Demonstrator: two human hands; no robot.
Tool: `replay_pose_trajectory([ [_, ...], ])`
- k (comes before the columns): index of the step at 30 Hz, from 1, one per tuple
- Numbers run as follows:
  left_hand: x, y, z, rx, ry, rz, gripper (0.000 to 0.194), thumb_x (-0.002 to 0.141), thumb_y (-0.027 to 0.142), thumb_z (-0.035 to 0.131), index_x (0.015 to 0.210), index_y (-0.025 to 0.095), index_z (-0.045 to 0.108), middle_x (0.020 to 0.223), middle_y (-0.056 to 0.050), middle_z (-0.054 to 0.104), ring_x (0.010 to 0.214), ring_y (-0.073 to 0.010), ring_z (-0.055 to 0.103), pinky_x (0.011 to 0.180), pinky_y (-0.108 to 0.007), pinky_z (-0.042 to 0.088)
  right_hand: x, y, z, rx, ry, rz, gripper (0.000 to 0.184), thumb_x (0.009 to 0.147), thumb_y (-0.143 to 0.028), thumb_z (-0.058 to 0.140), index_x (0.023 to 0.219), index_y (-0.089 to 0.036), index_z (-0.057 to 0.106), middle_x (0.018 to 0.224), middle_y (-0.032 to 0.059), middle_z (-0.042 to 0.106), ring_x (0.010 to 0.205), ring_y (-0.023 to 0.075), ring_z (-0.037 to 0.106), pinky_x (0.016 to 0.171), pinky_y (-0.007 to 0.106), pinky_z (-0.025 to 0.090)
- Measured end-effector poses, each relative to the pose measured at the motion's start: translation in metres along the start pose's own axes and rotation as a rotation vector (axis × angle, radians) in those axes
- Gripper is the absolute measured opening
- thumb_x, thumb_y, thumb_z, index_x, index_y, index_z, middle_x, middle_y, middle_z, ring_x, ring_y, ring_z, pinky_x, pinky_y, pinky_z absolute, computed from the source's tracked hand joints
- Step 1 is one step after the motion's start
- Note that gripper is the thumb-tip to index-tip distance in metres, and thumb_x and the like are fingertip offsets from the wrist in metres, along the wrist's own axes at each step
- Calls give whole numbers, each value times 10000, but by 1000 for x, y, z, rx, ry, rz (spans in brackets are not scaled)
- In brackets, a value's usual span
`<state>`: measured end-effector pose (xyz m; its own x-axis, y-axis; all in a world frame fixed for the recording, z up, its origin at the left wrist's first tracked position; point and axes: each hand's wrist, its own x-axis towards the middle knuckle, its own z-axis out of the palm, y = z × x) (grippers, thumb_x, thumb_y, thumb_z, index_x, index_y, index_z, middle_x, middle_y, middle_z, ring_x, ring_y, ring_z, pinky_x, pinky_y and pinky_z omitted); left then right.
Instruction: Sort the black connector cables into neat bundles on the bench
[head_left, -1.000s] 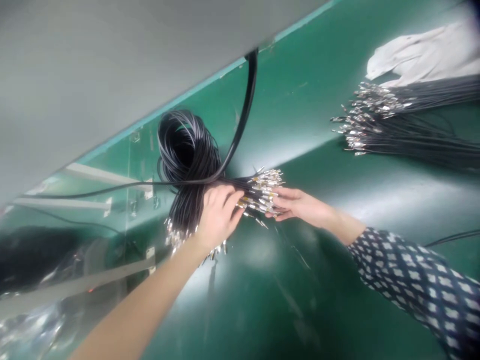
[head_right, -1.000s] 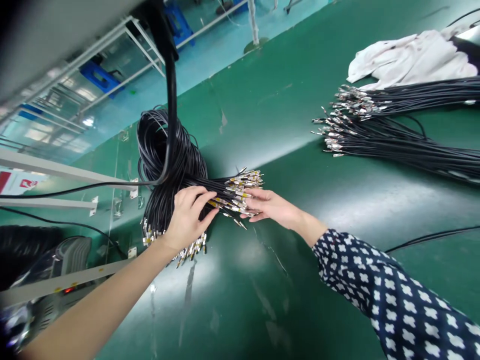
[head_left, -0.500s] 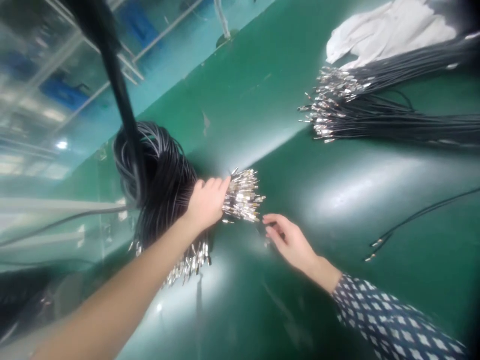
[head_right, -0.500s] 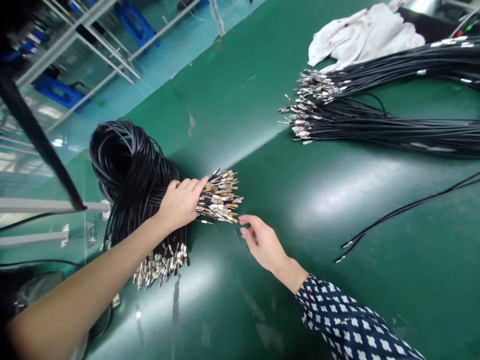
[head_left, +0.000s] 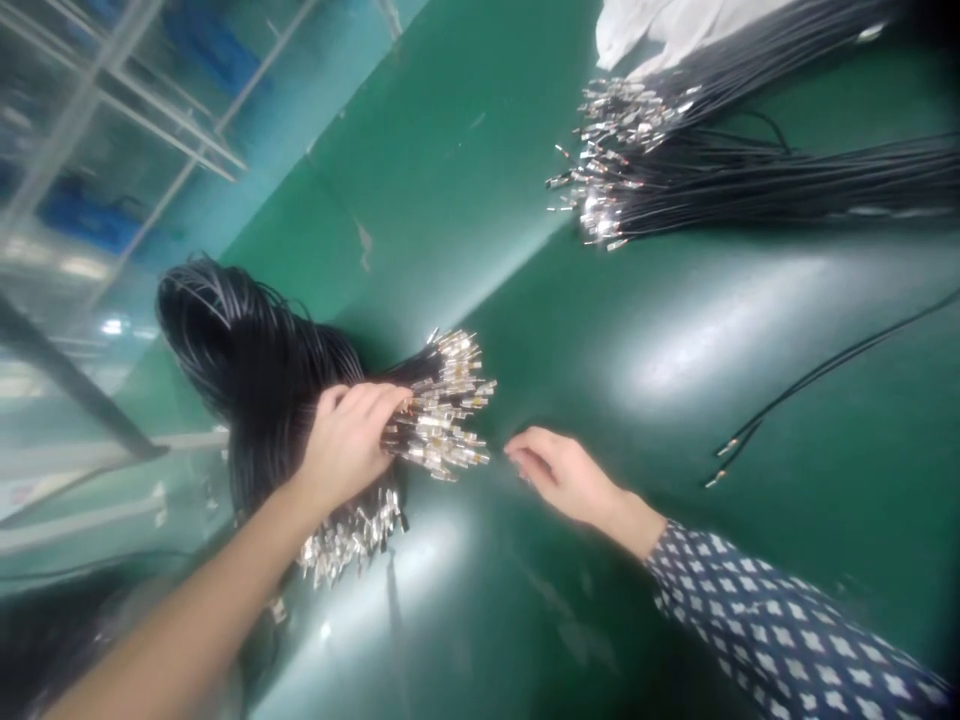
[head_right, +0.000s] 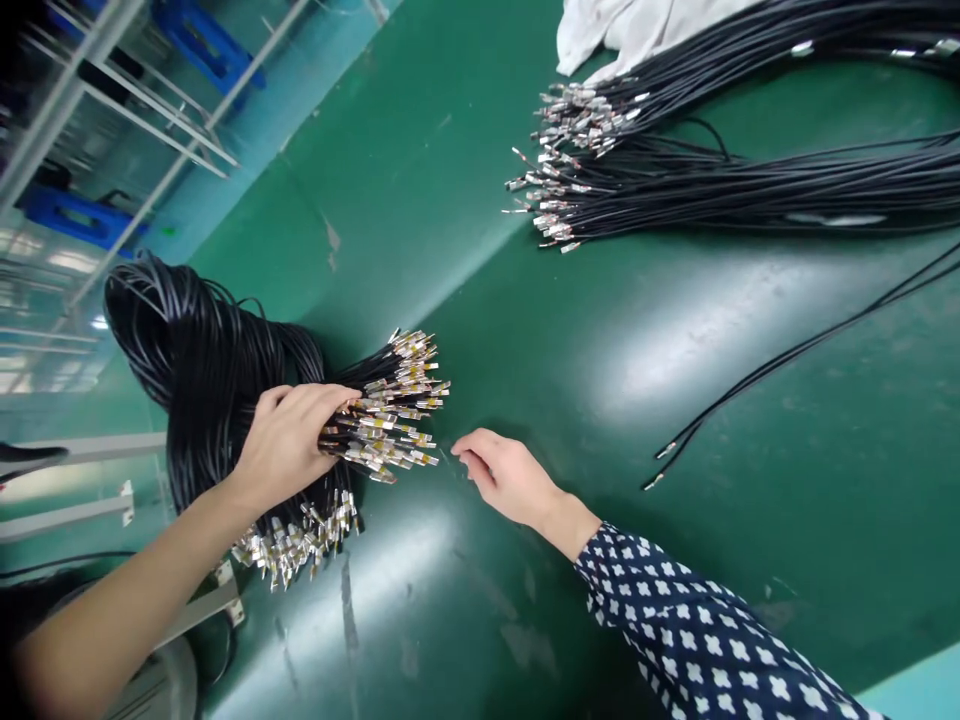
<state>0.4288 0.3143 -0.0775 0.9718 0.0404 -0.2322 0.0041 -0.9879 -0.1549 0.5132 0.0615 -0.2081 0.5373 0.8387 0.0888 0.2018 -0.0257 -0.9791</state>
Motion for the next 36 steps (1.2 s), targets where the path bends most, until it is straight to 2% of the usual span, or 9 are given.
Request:
replay_pose_trajectory([
  [4,29,0,-7,59,-216,64,400,664,172,615,1064,175,612,1463,-214,394,1393,-411,300,1082,-577,236,0,3,1,-12,-1,-29,194,912,-81,461,992,-156,622,905,57,665,717,129,641,687,277,559],
  [6,43,-3,-6,19,-356,95,413,645,195,635,1056,171,601,1480,-216,365,1390,-414,305,1075,-552,283,0,3,1,-8,-2,-34,191,910,-79,465,987,-155,623,891,55,664,724,132,643,699,282,560],
  [8,52,-5,-3,-34,-429,102,403,658,227,630,1057,182,591,1448,-196,411,1327,-382,405,1015,-492,379,0,3,0,9,-3,-31,188,913,-80,465,983,-156,622,878,51,661,716,130,643,699,281,560],
  [13,41,0,-1,0,-283,73,292,717,218,555,1007,199,590,1299,-140,577,1137,-309,571,881,-431,460,0,3,-3,69,-18,-14,185,924,-103,457,983,-159,622,869,51,658,711,131,644,677,277,559],
  [20,15,3,-5,-91,-164,-1,308,691,160,501,976,221,599,1204,-85,679,1124,-278,618,886,-410,459,0,4,-6,127,-21,-18,181,931,-123,447,971,-160,619,865,49,660,683,117,630,640,261,551],
  [28,1,-5,-8,-136,-192,111,391,680,107,497,1049,203,584,1214,-99,667,1156,-270,597,962,-411,443,1,5,-6,160,-17,-22,194,935,-129,432,979,-159,618,884,51,659,663,106,626,602,242,534],
  [32,1,3,-17,-155,-315,114,466,613,54,515,1056,188,573,1186,-114,654,1136,-280,587,966,-416,431,0,6,-5,167,-15,-16,191,944,-136,427,984,-160,612,890,57,658,646,104,626,574,235,526],
  [34,4,5,-26,-195,-378,72,450,636,140,614,1082,187,573,1184,-128,645,1124,-307,583,952,-427,437,0,6,-5,177,-17,-20,186,947,-140,425,980,-164,607,867,53,650,646,107,627,573,236,525],
  [36,10,3,-33,-297,-450,47,546,607,335,744,1112,202,585,1179,-122,648,1093,-326,594,908,-418,463,0,6,-5,188,-16,-25,185,950,-140,419,975,-165,600,835,46,640,634,106,623,568,237,518],
])
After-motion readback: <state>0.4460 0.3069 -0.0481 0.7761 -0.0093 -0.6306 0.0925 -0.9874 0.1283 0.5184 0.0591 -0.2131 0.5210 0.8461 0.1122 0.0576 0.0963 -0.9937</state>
